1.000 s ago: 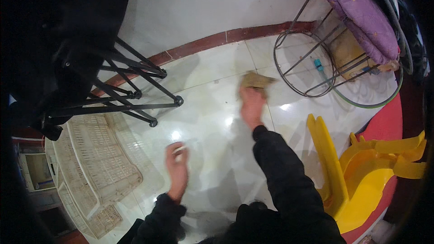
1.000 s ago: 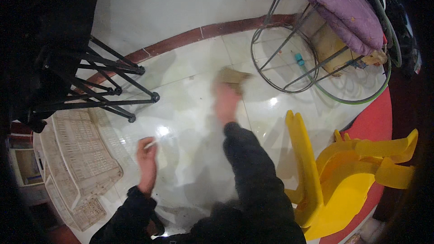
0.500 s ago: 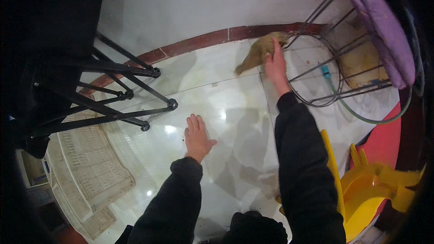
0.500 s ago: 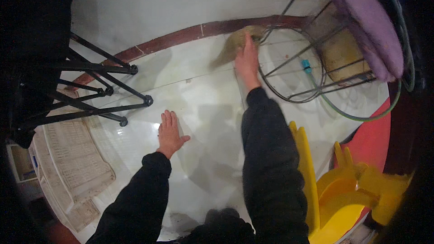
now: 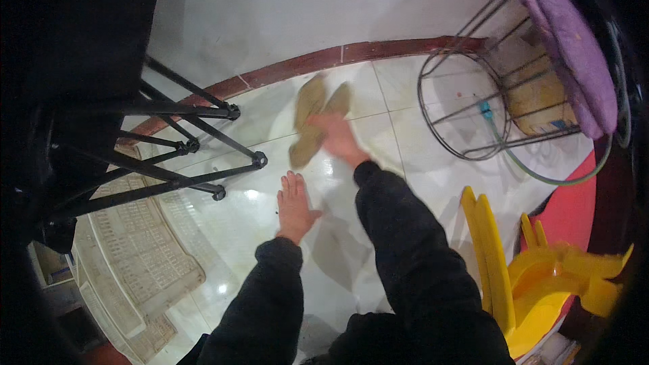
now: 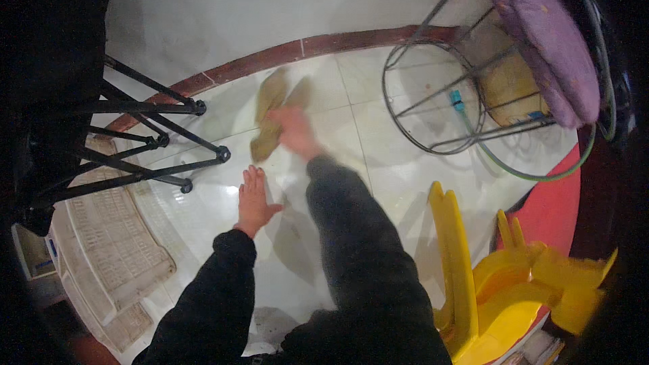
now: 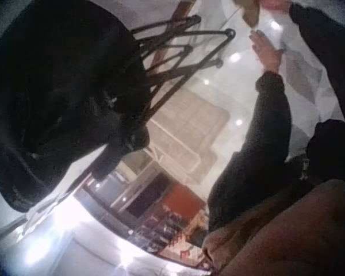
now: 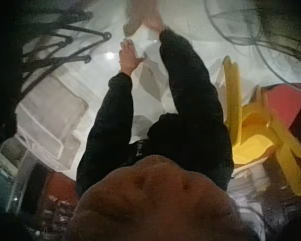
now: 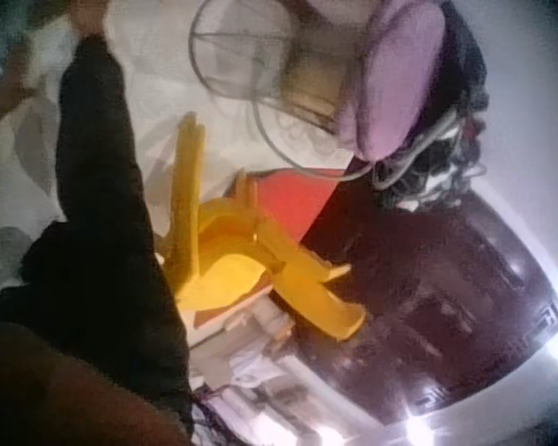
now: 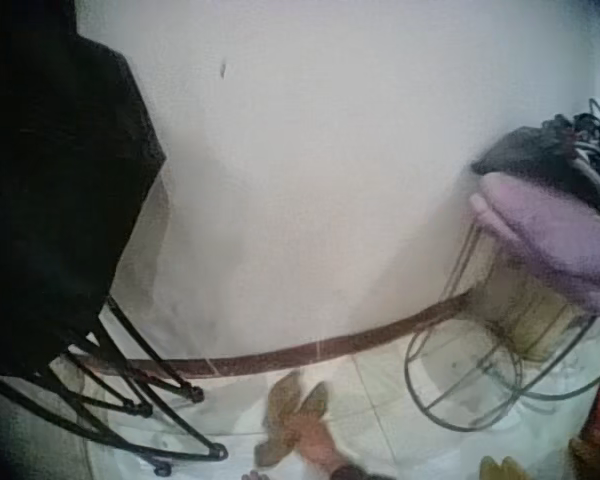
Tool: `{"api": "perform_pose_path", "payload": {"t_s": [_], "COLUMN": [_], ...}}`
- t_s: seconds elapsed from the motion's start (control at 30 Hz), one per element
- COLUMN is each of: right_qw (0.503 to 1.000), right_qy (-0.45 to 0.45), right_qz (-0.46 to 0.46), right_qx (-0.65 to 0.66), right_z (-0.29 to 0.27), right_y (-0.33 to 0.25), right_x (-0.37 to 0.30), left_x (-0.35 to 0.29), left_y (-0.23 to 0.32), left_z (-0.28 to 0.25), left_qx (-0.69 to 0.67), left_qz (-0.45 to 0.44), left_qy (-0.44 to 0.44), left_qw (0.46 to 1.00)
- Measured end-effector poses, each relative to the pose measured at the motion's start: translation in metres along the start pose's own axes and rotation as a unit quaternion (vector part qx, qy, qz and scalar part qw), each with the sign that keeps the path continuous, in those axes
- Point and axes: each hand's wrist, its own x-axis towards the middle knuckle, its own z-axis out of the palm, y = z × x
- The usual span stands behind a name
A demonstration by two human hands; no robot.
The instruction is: The person wrings out a cloth in a sink, then walks into a living area and mops the tiled floor with the cloth. They move a yellow plastic chair and a black stool to clean underneath them, then return the items to their original positions.
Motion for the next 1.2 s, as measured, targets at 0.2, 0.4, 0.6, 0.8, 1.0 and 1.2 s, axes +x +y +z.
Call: {"api": "perform_pose_path", "payload": {"t_s": [0.2,0.4,0.6,0.8,1.0,1.2], "right_qw": [0.978,0.842,0.926,0.954,0.984,0.953], "right_qy": [-0.194,-0.095,0.225,0.073,0.045,-0.243], "right_qz": [-0.002,0.238,0.256,0.159,-0.107,-0.113], "right_qx": [0.08,0.474,0.162,-0.242,-0.137,0.141], "right_z": [0.015,-0.049,-0.14,-0.055,0.055,0.06], "right_y": [-0.096,-0.102,0.013,0.013,-0.115,-0.193], "right_x": [-0.148,-0.197,-0.12,-0.054,-0.108,-0.23], "left_x": [-0.032,-0.168,-0.192,-0.17,-0.189,-0.233], "left_y": [-0.076,-0.102,-0.098,-0.063,-0.065,-0.094], "left_z": [-0.035,0.0,0.02,0.03,0.04,0.038], "left_qx": [-0.221,-0.454,-0.515,-0.564,-0.531,-0.517], "left_qz": [0.04,-0.045,-0.097,-0.114,-0.134,-0.158], "left_qy": [-0.024,0.04,0.107,0.144,0.112,0.121], "left_qw": [0.974,0.889,0.845,0.805,0.829,0.833]}}
